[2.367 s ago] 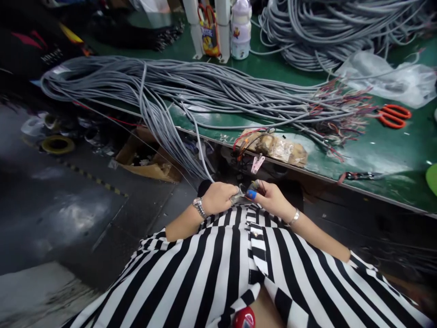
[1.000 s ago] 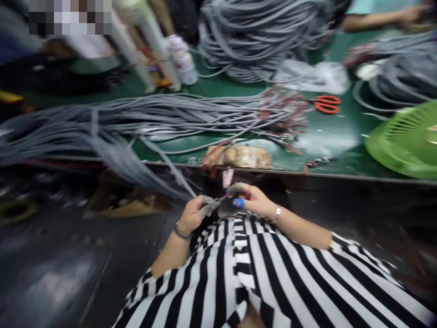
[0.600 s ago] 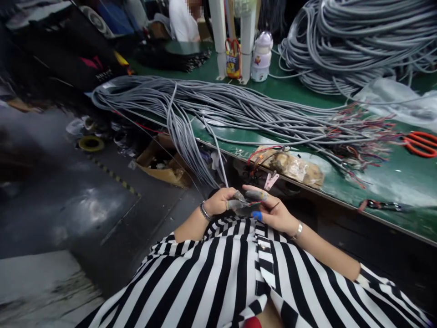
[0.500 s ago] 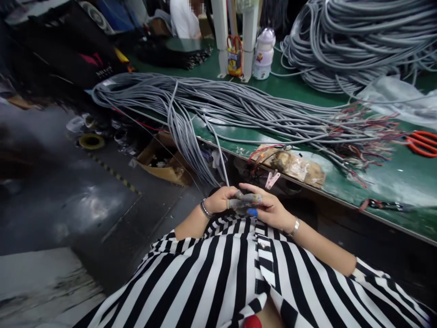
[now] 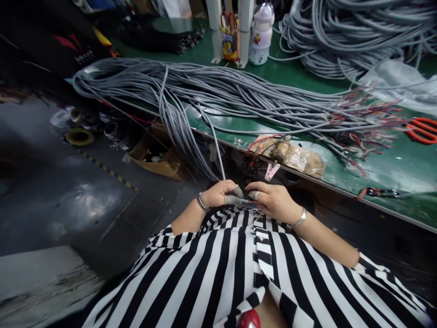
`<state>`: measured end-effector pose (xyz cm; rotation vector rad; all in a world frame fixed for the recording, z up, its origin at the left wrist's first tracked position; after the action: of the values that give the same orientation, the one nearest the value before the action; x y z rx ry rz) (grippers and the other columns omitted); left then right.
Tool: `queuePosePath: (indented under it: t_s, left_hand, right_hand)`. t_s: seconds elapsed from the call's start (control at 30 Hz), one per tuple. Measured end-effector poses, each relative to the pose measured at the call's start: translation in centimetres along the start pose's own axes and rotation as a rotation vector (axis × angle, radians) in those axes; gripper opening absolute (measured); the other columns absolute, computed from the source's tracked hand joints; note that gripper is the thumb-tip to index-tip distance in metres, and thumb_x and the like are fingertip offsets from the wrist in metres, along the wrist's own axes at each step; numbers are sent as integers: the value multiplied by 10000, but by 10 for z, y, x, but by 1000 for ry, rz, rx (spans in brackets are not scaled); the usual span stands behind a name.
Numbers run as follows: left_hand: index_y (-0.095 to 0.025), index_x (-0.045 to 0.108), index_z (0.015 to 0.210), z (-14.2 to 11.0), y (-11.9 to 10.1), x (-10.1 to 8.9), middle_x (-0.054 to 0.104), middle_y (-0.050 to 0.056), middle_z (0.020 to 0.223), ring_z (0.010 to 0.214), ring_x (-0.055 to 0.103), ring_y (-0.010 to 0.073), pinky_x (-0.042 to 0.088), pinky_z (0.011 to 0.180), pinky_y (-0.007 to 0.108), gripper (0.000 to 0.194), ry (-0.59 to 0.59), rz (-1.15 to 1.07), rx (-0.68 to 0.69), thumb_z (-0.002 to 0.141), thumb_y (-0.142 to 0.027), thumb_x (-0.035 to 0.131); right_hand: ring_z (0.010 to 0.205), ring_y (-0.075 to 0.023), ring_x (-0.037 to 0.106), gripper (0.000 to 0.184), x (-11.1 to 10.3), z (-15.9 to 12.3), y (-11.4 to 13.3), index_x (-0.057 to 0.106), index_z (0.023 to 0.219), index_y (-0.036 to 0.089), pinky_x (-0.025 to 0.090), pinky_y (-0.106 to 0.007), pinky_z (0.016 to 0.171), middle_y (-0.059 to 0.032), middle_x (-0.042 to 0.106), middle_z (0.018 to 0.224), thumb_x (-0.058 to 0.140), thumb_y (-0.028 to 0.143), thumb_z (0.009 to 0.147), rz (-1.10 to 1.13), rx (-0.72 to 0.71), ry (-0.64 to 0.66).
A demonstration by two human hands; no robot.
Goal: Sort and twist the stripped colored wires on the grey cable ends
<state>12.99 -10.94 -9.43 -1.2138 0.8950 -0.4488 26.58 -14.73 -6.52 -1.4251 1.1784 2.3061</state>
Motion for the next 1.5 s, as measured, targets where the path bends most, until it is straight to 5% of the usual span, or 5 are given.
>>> queuePosePath:
  t_s: [0.27,0.4,0.8,1.23,1.5]
  left_hand:
    - [-179,726,775,-1,-8,7,714,54,711,682,583,136,379,902,327,436,121,160,99,836,-584,574]
    - [-190,715,799,0,-17,11,725,21,727,656,606,106,335,931,315,327,83,210,187,852,-496,612]
    - [-187,674,835,11,-13,25,695,10,719,693,614,129,363,968,338,302,22,426,193,877,-467,568]
    - [-175,704,810,10,-21,18,725,36,736,667,615,117,378,871,308,317,99,209,205,872,-468,601]
    - [-173,698,810,13,-21,20,718,26,729,673,614,116,376,882,313,307,-7,212,228,855,-468,624]
  right_hand:
    - [780,-196,619,122,13,-17,-41,675,837,176,450,-298,691,-96,689,905,569,235,833,128,398,-156]
    - [541,-123,460,425,20,-36,-63,606,682,159,374,-266,544,-13,548,591,541,541,856,570,642,-133]
    - [512,-63,386,468,44,-24,-25,540,646,149,313,-219,498,48,510,565,753,566,642,1135,603,207]
    - [377,-27,236,458,39,-44,-76,514,623,168,132,-213,381,40,506,495,707,579,684,1210,873,-377]
    - [410,-21,262,406,38,-55,-59,631,711,131,154,-214,395,-6,635,610,787,501,652,1307,747,1]
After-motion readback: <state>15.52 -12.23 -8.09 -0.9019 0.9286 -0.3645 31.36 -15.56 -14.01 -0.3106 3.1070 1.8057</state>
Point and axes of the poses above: each hand's wrist, its own z-axis towards the middle knuckle, its own x-axis out of the palm, y = z × x, the point moved 7 cm from there along z, towards the middle knuckle
